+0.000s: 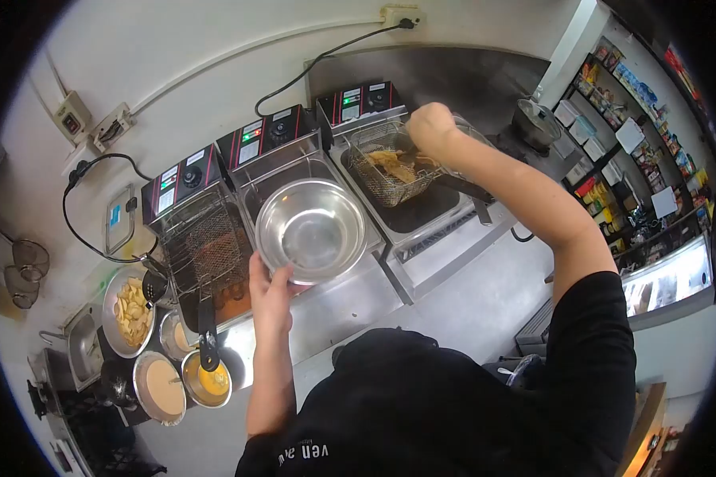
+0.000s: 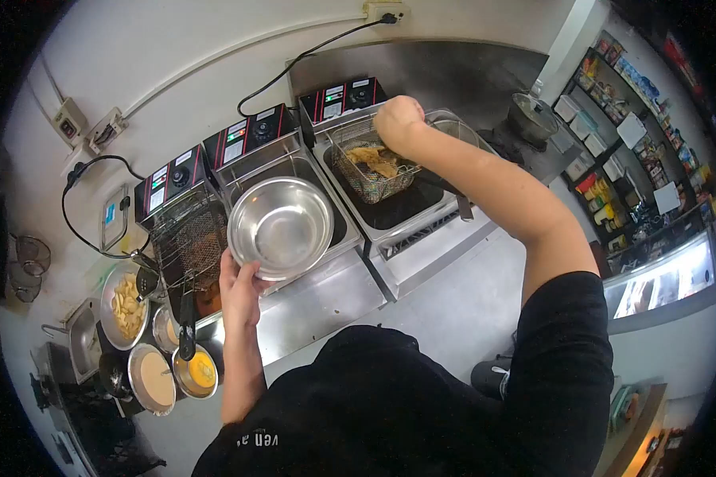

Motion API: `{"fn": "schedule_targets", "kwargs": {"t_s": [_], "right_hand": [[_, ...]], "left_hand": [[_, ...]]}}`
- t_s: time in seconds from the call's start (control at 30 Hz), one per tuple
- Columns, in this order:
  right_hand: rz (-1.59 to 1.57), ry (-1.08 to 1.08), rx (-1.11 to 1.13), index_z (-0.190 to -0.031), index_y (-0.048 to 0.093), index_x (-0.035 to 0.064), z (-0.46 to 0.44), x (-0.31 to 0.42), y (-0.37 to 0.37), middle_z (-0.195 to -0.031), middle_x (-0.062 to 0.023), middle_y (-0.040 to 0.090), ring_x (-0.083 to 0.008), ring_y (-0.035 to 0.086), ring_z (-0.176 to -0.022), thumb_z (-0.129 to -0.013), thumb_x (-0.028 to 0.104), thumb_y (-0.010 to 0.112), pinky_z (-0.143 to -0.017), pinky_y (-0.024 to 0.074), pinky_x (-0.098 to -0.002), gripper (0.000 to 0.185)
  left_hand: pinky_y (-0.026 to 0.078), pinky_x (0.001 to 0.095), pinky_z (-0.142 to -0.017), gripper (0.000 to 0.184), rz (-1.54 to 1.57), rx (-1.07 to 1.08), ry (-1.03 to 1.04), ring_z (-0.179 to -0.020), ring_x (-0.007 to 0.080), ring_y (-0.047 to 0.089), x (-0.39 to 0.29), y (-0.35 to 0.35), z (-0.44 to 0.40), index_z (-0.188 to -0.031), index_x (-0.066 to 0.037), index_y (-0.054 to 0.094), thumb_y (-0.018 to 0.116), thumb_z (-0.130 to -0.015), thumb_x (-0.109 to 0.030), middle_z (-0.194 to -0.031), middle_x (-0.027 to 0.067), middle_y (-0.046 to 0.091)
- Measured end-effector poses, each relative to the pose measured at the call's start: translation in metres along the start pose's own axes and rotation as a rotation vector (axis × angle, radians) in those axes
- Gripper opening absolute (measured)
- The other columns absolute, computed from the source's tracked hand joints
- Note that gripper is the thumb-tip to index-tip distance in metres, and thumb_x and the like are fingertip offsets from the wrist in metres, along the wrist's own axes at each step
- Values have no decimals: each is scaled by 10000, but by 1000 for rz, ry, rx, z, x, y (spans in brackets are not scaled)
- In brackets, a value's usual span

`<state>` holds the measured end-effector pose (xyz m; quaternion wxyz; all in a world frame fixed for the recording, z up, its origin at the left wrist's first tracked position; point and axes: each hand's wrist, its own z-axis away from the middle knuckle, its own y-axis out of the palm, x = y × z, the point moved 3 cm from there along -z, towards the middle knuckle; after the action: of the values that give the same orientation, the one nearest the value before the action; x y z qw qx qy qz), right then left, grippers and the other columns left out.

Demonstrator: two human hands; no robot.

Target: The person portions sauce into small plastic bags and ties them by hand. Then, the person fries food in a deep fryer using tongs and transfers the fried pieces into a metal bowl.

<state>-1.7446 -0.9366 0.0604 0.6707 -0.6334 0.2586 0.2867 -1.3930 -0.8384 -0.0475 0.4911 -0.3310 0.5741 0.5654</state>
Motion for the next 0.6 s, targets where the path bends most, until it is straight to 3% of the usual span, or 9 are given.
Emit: {"fn": "schedule_targets", "kwargs": {"t_s": [0.1, 0.27, 0.37, 0.4, 0.6], "right_hand": [[-11, 14, -19, -802, 737, 115, 11, -16, -14, -784, -27, 708, -214, 691, -688, -741, 160, 654, -487, 532, -410, 112], [-71, 44, -99, -793, 740, 118, 56, -40, -72, -805, -101, 711, -243, 700, -772, -758, 121, 632, -642, 546, -330, 113], [-58, 88, -157, -760, 733, 114, 80, -58, -96, -786, -117, 702, -245, 696, -763, -756, 105, 626, -651, 542, -321, 108], [-55, 84, -163, -760, 733, 114, 88, -63, -102, -786, -117, 702, -245, 696, -763, -756, 105, 626, -651, 542, -321, 108], [41, 160, -279, -682, 709, 114, 140, -79, -144, -703, -97, 683, -236, 686, -692, -705, 92, 648, -602, 528, -319, 69]], "left_hand": [[592, 311, -652, 605, -33, -8, 18, -964, 224, 611, 2, 18, -28, -1398, -22, 300, 510, -833, 25, -1250, 148, 477], [607, 325, -672, 658, -62, 40, 51, -1039, 286, 601, 5, 50, -69, -1431, -23, 229, 520, -844, 34, -1318, 189, 429], [601, 351, -694, 658, -12, 29, 70, -927, 263, 630, 11, 75, -88, -1425, -18, 227, 522, -839, 31, -1176, 180, 517], [610, 368, -705, 687, 7, 39, 66, -937, 299, 634, 11, 84, -96, -1421, 15, 174, 529, -834, 41, -1183, 217, 505], [622, 352, -669, 671, 95, 77, 39, -930, 322, 640, 16, 137, -132, -1398, 43, 169, 525, -829, 49, -1194, 260, 495]]}}
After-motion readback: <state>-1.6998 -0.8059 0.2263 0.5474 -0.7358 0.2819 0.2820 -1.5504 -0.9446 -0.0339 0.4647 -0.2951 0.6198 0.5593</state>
